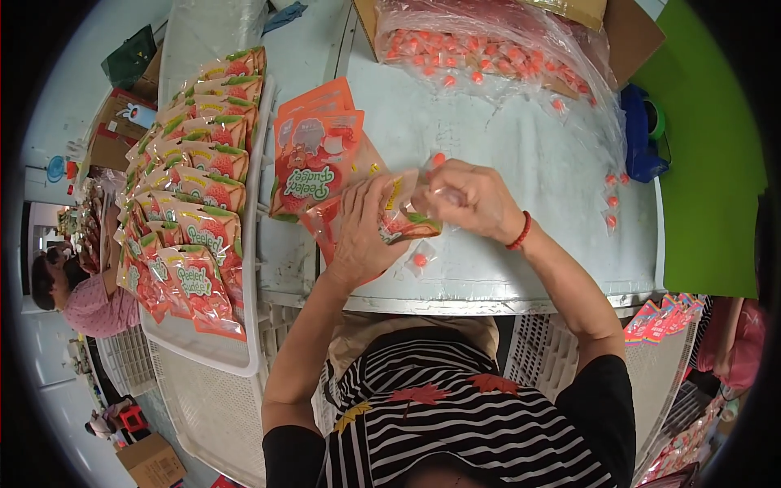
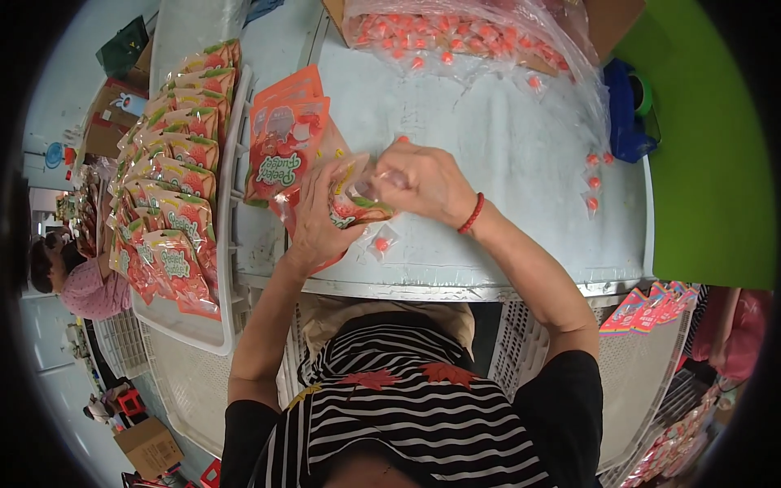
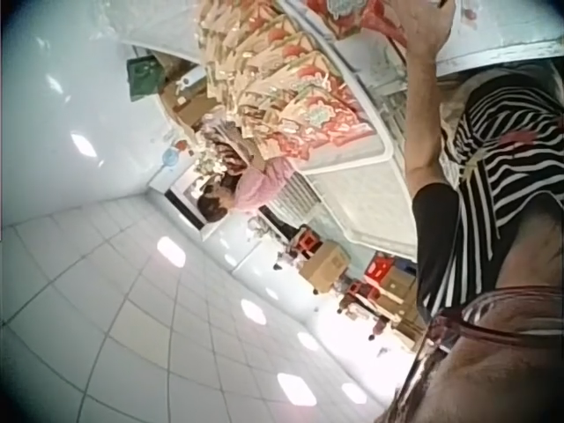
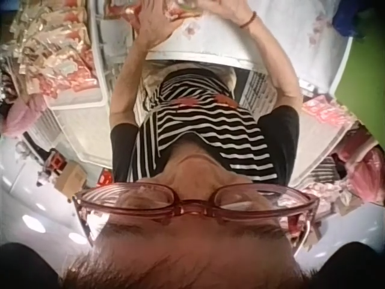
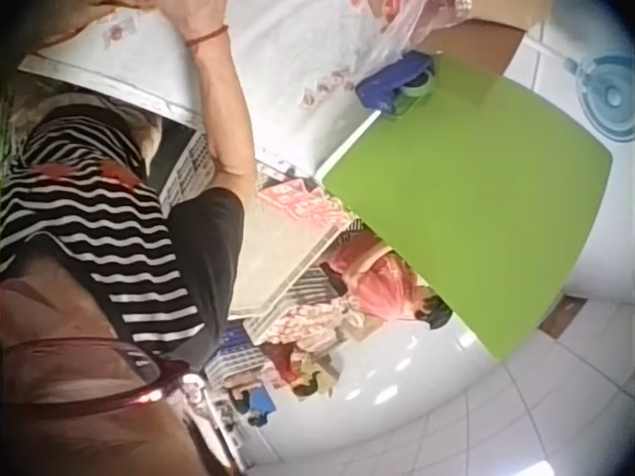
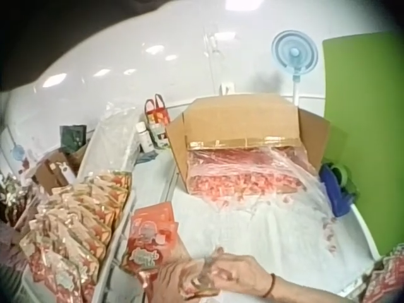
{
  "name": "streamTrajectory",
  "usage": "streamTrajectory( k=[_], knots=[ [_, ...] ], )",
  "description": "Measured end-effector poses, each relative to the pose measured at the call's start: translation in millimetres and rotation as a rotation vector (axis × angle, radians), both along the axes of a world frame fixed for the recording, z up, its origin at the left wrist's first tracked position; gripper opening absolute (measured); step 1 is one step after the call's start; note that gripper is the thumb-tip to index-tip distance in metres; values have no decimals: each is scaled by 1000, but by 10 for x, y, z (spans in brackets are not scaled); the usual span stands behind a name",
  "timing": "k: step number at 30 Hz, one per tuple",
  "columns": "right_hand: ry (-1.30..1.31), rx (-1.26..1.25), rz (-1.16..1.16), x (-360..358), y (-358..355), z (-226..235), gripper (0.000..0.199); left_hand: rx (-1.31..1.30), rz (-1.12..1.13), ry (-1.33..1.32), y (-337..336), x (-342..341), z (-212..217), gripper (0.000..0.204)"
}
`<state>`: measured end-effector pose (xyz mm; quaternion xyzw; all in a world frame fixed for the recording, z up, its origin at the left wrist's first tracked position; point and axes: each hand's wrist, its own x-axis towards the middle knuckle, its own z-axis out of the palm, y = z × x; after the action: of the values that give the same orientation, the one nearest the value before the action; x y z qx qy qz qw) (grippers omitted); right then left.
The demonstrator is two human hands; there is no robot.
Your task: Packaging individual pieces of candy into branded pouches.
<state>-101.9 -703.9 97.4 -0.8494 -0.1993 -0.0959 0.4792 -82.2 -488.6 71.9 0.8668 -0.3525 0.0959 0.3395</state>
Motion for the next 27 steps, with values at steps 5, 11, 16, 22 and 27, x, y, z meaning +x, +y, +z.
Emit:
streamTrajectory(
  k=[5, 11, 16, 22, 27],
  knots=[
    [-102, -122, -212, 44, 302, 21, 23, -40, -34, 155, -117, -15, 62, 89],
    [90, 55, -399, 183, 442, 208, 32, -139, -5, 108, -154, 44, 32, 90],
    [336, 367, -381, 167, 513, 355, 36, -199, 11, 147, -138, 56, 6, 92],
    [188, 190, -285, 62, 678, 396, 39, -302, 65, 230, -154, 31, 37, 91],
    [-70, 107, -388, -21, 322, 342, 36, -464, 101, 291, 9, 46, 173, 85]
  ],
)
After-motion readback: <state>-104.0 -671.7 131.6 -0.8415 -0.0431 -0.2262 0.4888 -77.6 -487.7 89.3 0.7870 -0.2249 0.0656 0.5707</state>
